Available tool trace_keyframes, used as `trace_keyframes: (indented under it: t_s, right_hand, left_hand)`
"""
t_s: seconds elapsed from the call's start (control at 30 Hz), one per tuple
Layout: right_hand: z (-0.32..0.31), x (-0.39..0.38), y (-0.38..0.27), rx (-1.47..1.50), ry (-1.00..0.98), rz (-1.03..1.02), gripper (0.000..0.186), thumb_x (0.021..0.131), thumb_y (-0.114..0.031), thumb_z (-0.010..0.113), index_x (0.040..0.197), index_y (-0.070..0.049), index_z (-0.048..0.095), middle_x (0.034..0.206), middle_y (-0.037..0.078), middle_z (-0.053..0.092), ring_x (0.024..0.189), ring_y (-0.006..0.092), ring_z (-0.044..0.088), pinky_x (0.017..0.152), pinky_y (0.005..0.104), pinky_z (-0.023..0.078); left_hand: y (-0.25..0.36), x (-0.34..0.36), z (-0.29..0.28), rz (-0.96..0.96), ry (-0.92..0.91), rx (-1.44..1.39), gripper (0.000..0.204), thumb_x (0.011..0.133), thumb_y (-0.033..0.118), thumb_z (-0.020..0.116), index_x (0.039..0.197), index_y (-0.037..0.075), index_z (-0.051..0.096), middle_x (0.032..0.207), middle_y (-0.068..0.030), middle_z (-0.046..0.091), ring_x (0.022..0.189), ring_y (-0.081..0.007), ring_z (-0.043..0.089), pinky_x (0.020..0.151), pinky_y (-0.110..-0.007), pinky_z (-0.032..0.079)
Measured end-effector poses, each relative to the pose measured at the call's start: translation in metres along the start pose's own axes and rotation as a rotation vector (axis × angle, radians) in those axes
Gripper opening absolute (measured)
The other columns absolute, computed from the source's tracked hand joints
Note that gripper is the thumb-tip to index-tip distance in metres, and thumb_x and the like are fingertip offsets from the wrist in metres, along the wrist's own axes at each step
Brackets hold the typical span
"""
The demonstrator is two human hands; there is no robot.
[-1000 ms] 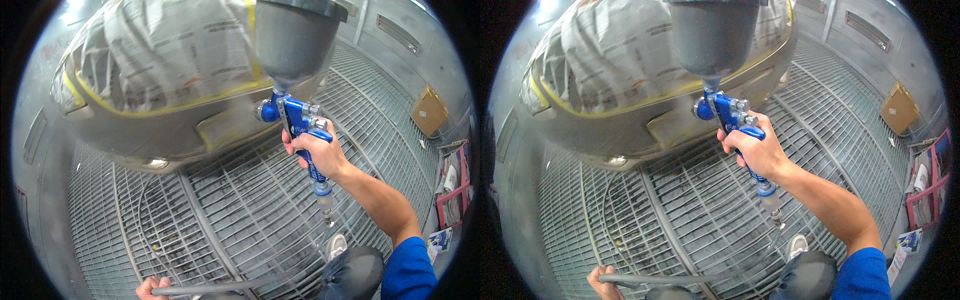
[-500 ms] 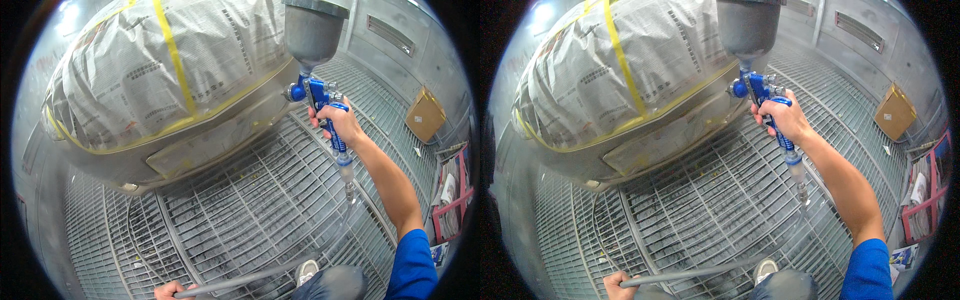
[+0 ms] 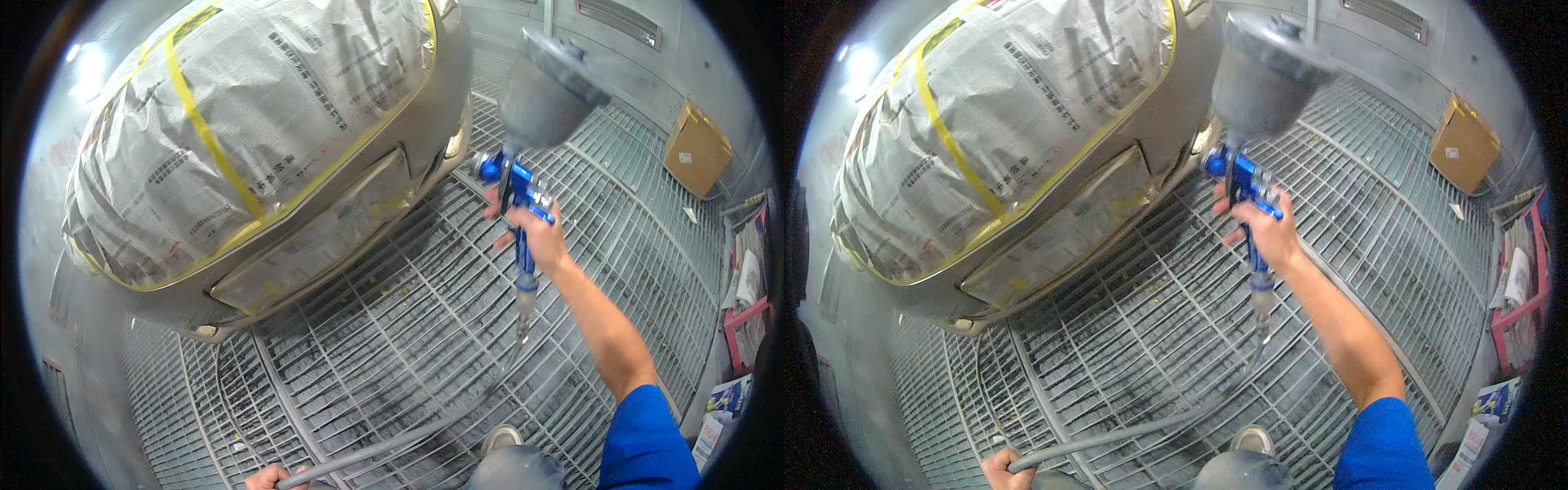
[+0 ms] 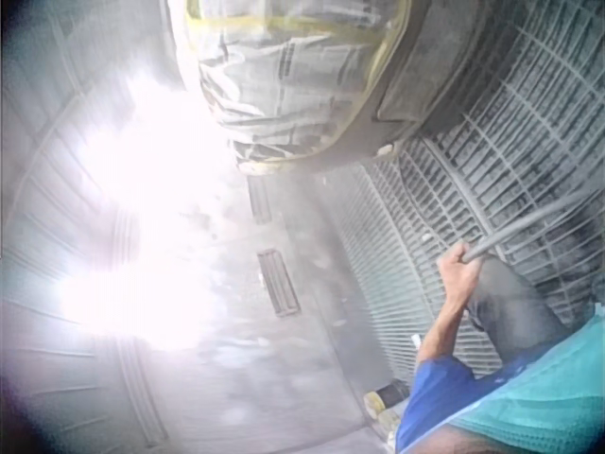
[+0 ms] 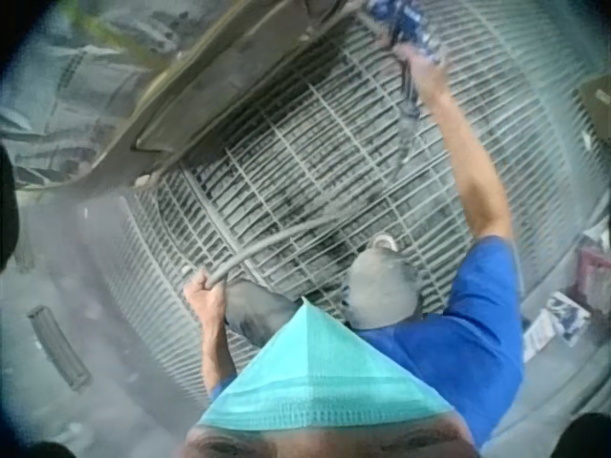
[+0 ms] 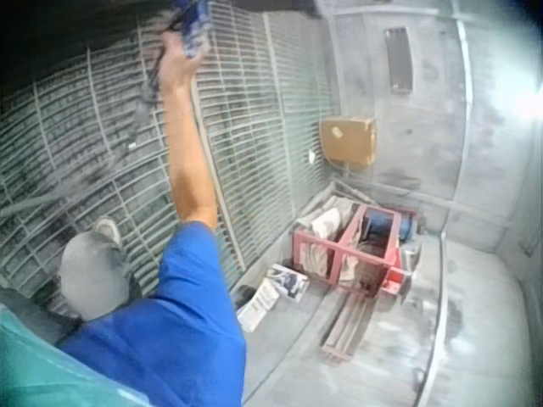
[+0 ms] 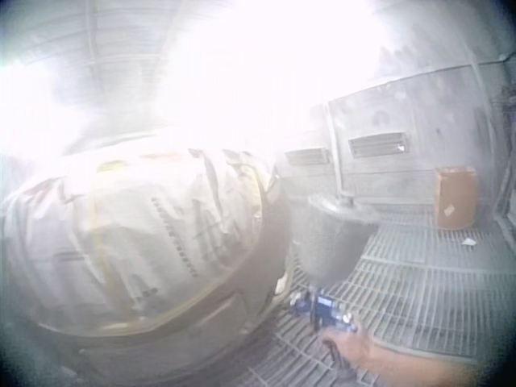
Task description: The person spray paints the rear bumper of a car in a paint booth using a spray gun. They move around the vehicle to cover different areas, then exit the booth to refill the spray gun from paint cans before returning to continue painting.
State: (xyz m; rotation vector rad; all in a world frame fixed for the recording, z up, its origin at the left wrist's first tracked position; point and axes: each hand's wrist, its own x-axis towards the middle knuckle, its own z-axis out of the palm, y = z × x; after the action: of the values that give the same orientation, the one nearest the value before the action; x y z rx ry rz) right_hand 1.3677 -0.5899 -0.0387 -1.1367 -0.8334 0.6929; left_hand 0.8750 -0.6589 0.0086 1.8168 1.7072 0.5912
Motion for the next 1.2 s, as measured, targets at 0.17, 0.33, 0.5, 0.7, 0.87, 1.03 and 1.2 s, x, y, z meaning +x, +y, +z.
trace_keyframes:
  t_s: [0.17, 0.33, 0.5, 0.7, 0.87, 1.03, 1.2]
  right_hand:
    - [-0.012, -0.046, 0.047, 0.197, -0.112, 0.163, 0.038, 0.082, -0.004, 0.053, 0.118, 0.005, 0.063, 0.111, 0.014, 0.068, 0.096, 0.0206, 0.067, 0.058, 0.0330, 0.061]
    - [-0.006, -0.077, 0.104, 0.287, -0.016, 0.193, 0.039, 0.088, -0.007, 0.055, 0.125, 0.003, 0.060, 0.117, 0.014, 0.066, 0.102, 0.0233, 0.067, 0.066, 0.0360, 0.062]
    - [0.011, -0.086, 0.195, 0.442, 0.236, 0.329, 0.045, 0.093, -0.014, 0.052, 0.137, -0.002, 0.051, 0.127, 0.014, 0.063, 0.116, 0.0274, 0.063, 0.074, 0.0376, 0.062]
    - [0.010, -0.014, 0.284, 0.741, 0.448, 0.299, 0.039, 0.092, -0.019, 0.047, 0.125, 0.001, 0.055, 0.118, 0.011, 0.067, 0.110, 0.0247, 0.066, 0.070, 0.0384, 0.059]
    - [-0.014, 0.059, 0.296, 0.750, 0.650, 0.126, 0.030, 0.089, -0.017, 0.047, 0.112, -0.002, 0.060, 0.104, 0.008, 0.068, 0.099, 0.0211, 0.067, 0.068, 0.0360, 0.056]
    - [-0.002, 0.032, 0.301, 0.720, 0.358, 0.244, 0.020, 0.085, -0.016, 0.052, 0.097, -0.004, 0.063, 0.086, 0.007, 0.065, 0.072, 0.0143, 0.059, 0.051, 0.0273, 0.043]
    - [0.068, -0.052, 0.284, 0.750, 0.203, 0.432, 0.024, 0.083, -0.015, 0.052, 0.103, -0.003, 0.059, 0.091, 0.007, 0.061, 0.080, 0.0133, 0.058, 0.051, 0.0238, 0.042]
  left_hand:
    - [0.005, 0.003, 0.009, 0.046, -0.013, 0.131, 0.030, 0.072, 0.016, 0.070, 0.059, 0.003, 0.046, 0.053, -0.0037, 0.037, 0.053, -0.0120, 0.035, 0.050, -0.035, 0.030]
    - [-0.017, 0.005, 0.016, 0.041, -0.024, 0.170, 0.020, 0.072, 0.011, 0.062, 0.060, 0.002, 0.048, 0.052, -0.0041, 0.040, 0.052, -0.0137, 0.038, 0.049, -0.035, 0.030]
    - [-0.035, 0.009, 0.005, -0.048, 0.073, 0.214, 0.018, 0.078, 0.008, 0.063, 0.065, 0.001, 0.052, 0.059, -0.0013, 0.048, 0.061, -0.0088, 0.046, 0.054, -0.029, 0.035]
    - [-0.026, 0.002, 0.011, -0.043, 0.089, 0.246, 0.015, 0.082, 0.007, 0.063, 0.070, 0.001, 0.057, 0.061, 0.0005, 0.049, 0.062, -0.0090, 0.044, 0.056, -0.029, 0.036]
    - [-0.004, 0.002, 0.017, -0.056, 0.074, 0.287, 0.018, 0.082, 0.009, 0.066, 0.070, 0.002, 0.054, 0.062, 0.0017, 0.046, 0.062, -0.0091, 0.042, 0.056, -0.029, 0.035]
    - [-0.014, -0.003, 0.010, -0.082, 0.107, 0.215, 0.018, 0.080, 0.012, 0.063, 0.069, 0.001, 0.054, 0.062, 0.0015, 0.047, 0.063, -0.0091, 0.042, 0.056, -0.029, 0.035]
    - [-0.058, -0.009, -0.015, -0.009, 0.212, 0.203, 0.039, 0.080, 0.009, 0.072, 0.059, 0.007, 0.039, 0.055, 0.0020, 0.040, 0.053, -0.0063, 0.033, 0.048, -0.028, 0.026]
